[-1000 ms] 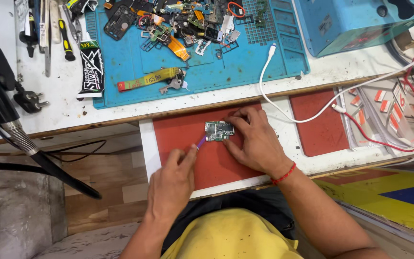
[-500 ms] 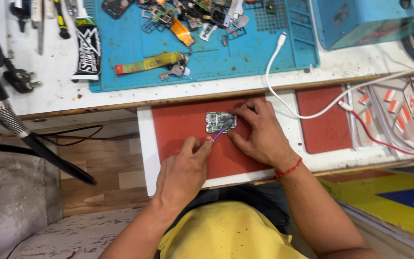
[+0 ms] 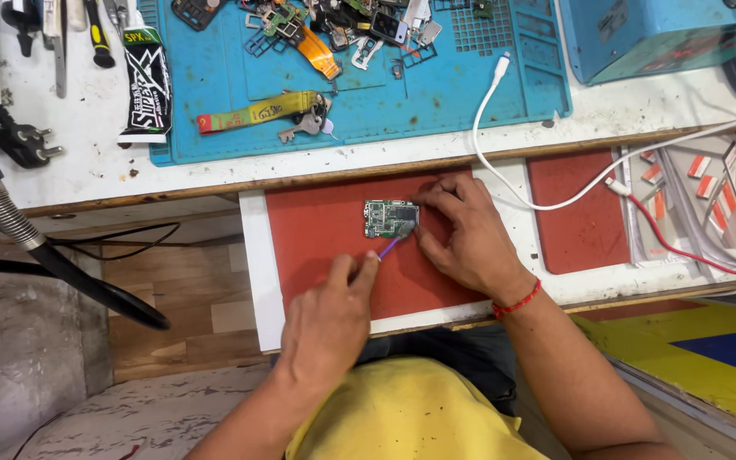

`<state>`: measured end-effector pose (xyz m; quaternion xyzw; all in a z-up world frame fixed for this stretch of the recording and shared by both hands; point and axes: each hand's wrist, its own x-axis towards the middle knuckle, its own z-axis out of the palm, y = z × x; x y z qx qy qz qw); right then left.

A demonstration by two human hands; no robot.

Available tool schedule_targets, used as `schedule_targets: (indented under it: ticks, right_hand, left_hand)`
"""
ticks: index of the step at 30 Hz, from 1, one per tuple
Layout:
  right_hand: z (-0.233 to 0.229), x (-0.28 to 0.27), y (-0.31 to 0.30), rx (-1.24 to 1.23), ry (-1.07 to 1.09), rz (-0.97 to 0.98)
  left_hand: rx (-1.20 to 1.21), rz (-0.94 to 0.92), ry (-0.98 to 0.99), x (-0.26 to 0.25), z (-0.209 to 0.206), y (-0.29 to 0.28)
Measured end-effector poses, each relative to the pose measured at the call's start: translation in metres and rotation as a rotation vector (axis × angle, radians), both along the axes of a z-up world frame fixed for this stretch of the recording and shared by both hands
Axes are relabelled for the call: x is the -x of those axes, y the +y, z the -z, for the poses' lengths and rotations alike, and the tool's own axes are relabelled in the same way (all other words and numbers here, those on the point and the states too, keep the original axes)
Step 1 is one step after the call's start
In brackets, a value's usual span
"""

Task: The person uses a small brush to clean a small circuit board placed on a red mat. They repeatedly scrub different areas of the board's surface and edges, occasionally lifting and repositioning the board to access different sides.

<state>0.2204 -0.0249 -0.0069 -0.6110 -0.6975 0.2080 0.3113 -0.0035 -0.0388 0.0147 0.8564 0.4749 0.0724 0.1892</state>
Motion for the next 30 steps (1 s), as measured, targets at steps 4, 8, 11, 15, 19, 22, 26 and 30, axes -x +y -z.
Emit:
schedule_targets:
  ticks: [4,8,11,15,19,22,26,30]
  right_hand:
    - [-0.002,0.002,-0.001,0.018,-0.051,0.024]
    - [-0.007,0.003,-0.002,0.005,0.016,0.026]
    - [-0.007,0.0,-0.001,0.021,0.049,0.027]
    - [-0.005,0.002,-0.002,0.008,-0.002,0.013]
    - [-0.004,0.001,-0.003,0.002,-0.005,0.015]
    - [-0.003,0.0,-0.003,0.034,-0.008,-0.002]
    - [-0.008,0.004,0.0,0.036,-0.103,-0.117]
    - [-0.006,0.003,-0.002,0.024,-0.138,-0.219]
  left_hand:
    - [0.016,-0.015,-0.026,-0.006,0.005,0.013]
    - [0.012,0.056,-0.05,0.0,-0.002,0.002]
    - [0.159,-0.079,-0.063,0.01,-0.001,0.014]
    - [-0.03,-0.009,-0.08,0.001,0.008,0.01]
    - [0.049,-0.075,-0.12,0.006,0.005,0.015]
    - [0.071,-0.016,-0.131,0.004,0.002,0.004]
    - [0.083,-0.044,-0.267,0.02,-0.005,-0.001]
    - [0.072,-0.13,-0.316,0.022,-0.009,-0.014]
